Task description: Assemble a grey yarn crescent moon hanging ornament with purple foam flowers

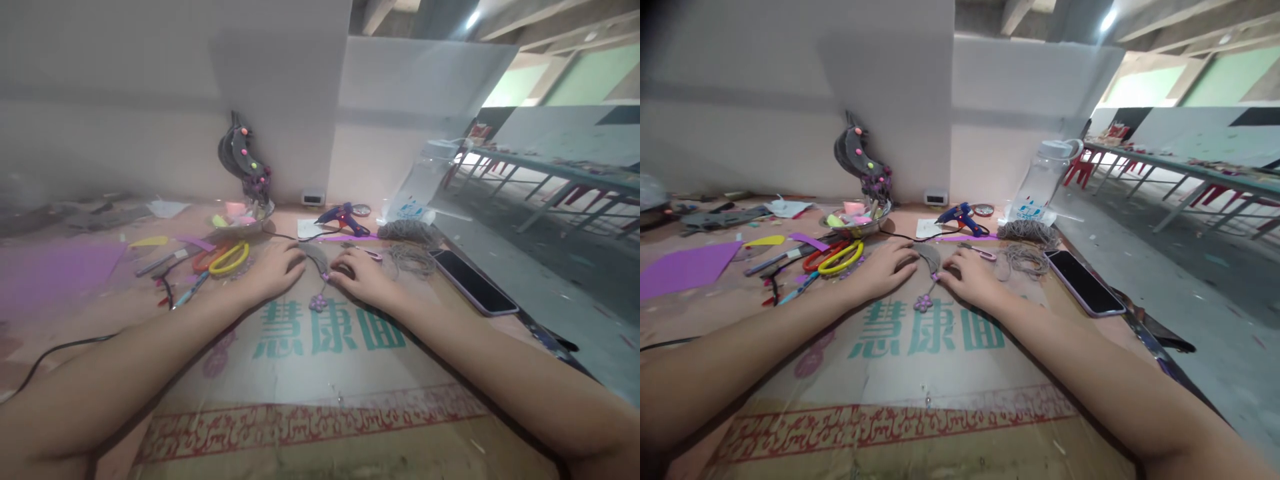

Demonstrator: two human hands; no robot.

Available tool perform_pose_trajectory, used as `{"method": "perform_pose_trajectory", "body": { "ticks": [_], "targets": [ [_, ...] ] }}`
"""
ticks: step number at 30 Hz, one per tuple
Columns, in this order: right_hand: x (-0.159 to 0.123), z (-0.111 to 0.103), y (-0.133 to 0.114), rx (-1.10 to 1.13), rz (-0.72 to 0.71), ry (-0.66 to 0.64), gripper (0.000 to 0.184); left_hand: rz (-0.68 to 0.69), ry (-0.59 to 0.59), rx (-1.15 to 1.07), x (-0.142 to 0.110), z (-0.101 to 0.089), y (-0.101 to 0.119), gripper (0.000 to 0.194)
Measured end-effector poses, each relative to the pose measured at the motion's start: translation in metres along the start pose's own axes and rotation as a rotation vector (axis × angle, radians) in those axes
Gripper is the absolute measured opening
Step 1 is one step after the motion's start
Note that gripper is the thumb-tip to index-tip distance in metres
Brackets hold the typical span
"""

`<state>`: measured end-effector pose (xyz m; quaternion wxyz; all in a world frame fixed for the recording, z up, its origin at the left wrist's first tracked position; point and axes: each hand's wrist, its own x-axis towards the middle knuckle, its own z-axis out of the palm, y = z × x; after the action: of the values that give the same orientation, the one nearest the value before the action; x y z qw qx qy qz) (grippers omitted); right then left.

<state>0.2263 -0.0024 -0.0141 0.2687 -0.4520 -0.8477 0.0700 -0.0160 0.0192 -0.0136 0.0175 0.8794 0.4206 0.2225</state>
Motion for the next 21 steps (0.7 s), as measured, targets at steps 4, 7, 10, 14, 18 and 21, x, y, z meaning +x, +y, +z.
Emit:
{"method": "perform_pose_trajectory", "body": {
  "ticks": [4, 7, 10, 14, 18, 21],
  "targets": [
    [0.0, -0.001, -0.003, -0.028, -0.061, -0.041, 0.02, -0.076, 0.021, -0.04, 0.001, 0.0, -0.002, 0.026],
    [0.0, -0.001, -0.004, -0.039, -0.083, -0.066, 0.018, -0.14, 0.056, -0.159, 0.002, 0.0, -0.004, 0.023],
    [-0.001, -0.001, -0.002, -0.033, -0.103, -0.066, 0.018, -0.235, 0.053, -0.244, 0.007, 0.002, -0.008, 0.027],
    [-0.003, 0.001, -0.001, -0.016, -0.131, -0.06, 0.018, -0.294, 0.007, -0.254, 0.026, 0.002, -0.013, 0.038],
    [-0.004, -0.007, -0.004, 0.04, -0.086, -0.073, 0.017, -0.278, -0.091, -0.334, 0.048, -0.016, -0.012, 0.027],
    [-0.002, -0.029, -0.005, 0.127, 0.07, -0.031, 0.019, -0.3, 0.0, -0.442, 0.059, -0.043, -0.001, 0.027]
  ]
}}
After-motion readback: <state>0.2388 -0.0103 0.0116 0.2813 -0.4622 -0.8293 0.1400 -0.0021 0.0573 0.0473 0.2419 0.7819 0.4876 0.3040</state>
